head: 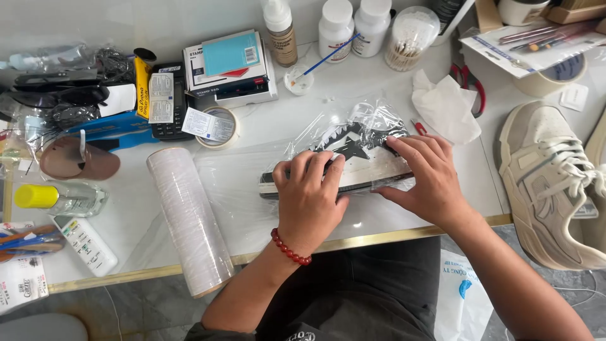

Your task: Wrapping a sneaker in protective plastic wrap.

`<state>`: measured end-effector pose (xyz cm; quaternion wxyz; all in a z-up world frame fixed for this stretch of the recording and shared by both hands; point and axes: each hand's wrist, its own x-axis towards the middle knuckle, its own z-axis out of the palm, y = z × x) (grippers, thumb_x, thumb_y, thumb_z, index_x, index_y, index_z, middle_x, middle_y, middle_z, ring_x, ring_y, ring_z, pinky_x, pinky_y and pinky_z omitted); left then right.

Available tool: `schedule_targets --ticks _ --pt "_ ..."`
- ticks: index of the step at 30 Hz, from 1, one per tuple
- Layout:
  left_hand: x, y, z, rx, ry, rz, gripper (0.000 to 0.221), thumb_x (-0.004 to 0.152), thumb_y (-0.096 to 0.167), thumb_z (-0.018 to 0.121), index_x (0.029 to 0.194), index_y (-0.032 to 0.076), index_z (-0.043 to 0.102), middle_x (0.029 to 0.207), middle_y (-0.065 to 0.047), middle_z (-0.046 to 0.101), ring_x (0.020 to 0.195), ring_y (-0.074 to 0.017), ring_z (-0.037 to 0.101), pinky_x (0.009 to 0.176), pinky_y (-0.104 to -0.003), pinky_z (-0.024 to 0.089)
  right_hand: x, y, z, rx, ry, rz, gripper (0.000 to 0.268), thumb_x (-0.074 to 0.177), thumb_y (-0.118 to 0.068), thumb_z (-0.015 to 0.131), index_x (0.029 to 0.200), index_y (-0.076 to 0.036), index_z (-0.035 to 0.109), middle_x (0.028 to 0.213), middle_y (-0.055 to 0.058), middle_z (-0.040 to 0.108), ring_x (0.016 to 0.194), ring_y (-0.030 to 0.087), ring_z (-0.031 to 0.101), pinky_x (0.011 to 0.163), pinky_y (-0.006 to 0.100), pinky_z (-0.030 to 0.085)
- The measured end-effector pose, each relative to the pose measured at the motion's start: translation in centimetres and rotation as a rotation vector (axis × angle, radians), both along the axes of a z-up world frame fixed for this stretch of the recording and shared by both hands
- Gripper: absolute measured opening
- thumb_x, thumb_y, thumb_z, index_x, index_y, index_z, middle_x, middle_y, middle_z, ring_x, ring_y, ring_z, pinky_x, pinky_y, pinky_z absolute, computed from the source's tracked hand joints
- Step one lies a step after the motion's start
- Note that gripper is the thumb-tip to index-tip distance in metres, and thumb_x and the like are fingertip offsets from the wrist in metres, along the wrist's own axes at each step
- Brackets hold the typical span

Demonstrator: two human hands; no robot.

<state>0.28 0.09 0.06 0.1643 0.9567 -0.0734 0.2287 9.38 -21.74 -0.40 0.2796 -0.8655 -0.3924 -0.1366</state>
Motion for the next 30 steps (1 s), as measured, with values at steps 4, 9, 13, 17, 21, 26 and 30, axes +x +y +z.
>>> schedule_targets --ticks 4,9,13,17,21,26,30 --pt "0.5 0.0 0.4 -0.011 0.035 0.012 0.068 0.063 0.026 0.094 0.124 0.009 0.070 0.126 -0.004 0.061 0.121 -0.0256 0.052 0.102 -0.053 0.036 0.3 0.0 -0.3 0.007 0.010 0.007 0.087 0.062 -0.030 0.093 0.137 -0.005 0.058 0.125 0.012 0.066 0.120 0.032 0.060 0.113 0.050 0.039" --pt "0.8 0.3 1.0 -0.024 0.044 -0.004 0.071 0.062 0.024 0.094 0.127 0.011 0.069 0.128 -0.005 0.059 0.123 -0.0253 0.052 0.106 -0.055 0.035 0.4 0.2 -0.5 -0.001 0.017 -0.003 0.086 0.059 -0.029 0.093 0.135 -0.005 0.060 0.123 0.011 0.066 0.121 0.031 0.060 0.112 0.051 0.039" --pt "1.1 0.4 2.1 -0.044 0.100 -0.002 0.074 0.060 0.026 0.094 0.129 0.015 0.067 0.129 -0.005 0.058 0.125 -0.0266 0.051 0.109 -0.059 0.030 0.6 0.1 -1.7 0.043 0.046 -0.050 0.082 0.057 -0.028 0.094 0.131 -0.007 0.063 0.125 0.012 0.067 0.124 0.031 0.060 0.113 0.051 0.038" --pt "1.5 -0.7 2.2 0.024 0.185 0.021 0.076 0.057 0.026 0.093 0.128 0.019 0.067 0.128 -0.005 0.058 0.128 -0.0275 0.049 0.111 -0.067 0.024 0.7 -1.2 -1.5 0.051 0.041 -0.014 0.081 0.062 -0.032 0.094 0.133 -0.010 0.062 0.128 0.008 0.068 0.126 0.027 0.061 0.115 0.054 0.037" --pt "1.5 -2.3 1.4 0.040 0.165 -0.068 0.076 0.054 0.024 0.093 0.126 0.022 0.068 0.128 -0.005 0.058 0.129 -0.0274 0.050 0.111 -0.070 0.023 0.6 -1.9 -0.6 -0.015 0.000 -0.055 0.083 0.067 -0.041 0.092 0.139 -0.013 0.059 0.128 0.005 0.066 0.122 0.024 0.061 0.113 0.056 0.037" --pt "-0.2 -0.9 -2.1 -0.009 -0.014 -0.138 0.062 0.064 0.034 0.088 0.121 0.021 0.067 0.122 -0.001 0.059 0.125 -0.0267 0.056 0.116 -0.070 0.024 -0.2 -1.6 -0.7 -0.066 0.047 -0.038 0.086 0.069 -0.044 0.090 0.144 -0.020 0.057 0.134 0.002 0.063 0.128 0.022 0.058 0.110 0.052 0.037" --pt "0.2 11.0 -16.8 0.242 -0.186 -0.840 0.048 0.070 0.032 0.079 0.110 0.012 0.065 0.110 -0.005 0.058 0.104 -0.0207 0.055 0.082 -0.057 0.041 -0.3 -2.8 1.1 -0.006 0.053 -0.012 0.083 0.071 -0.045 0.089 0.142 -0.019 0.056 0.136 0.005 0.062 0.131 0.024 0.056 0.110 0.054 0.037"
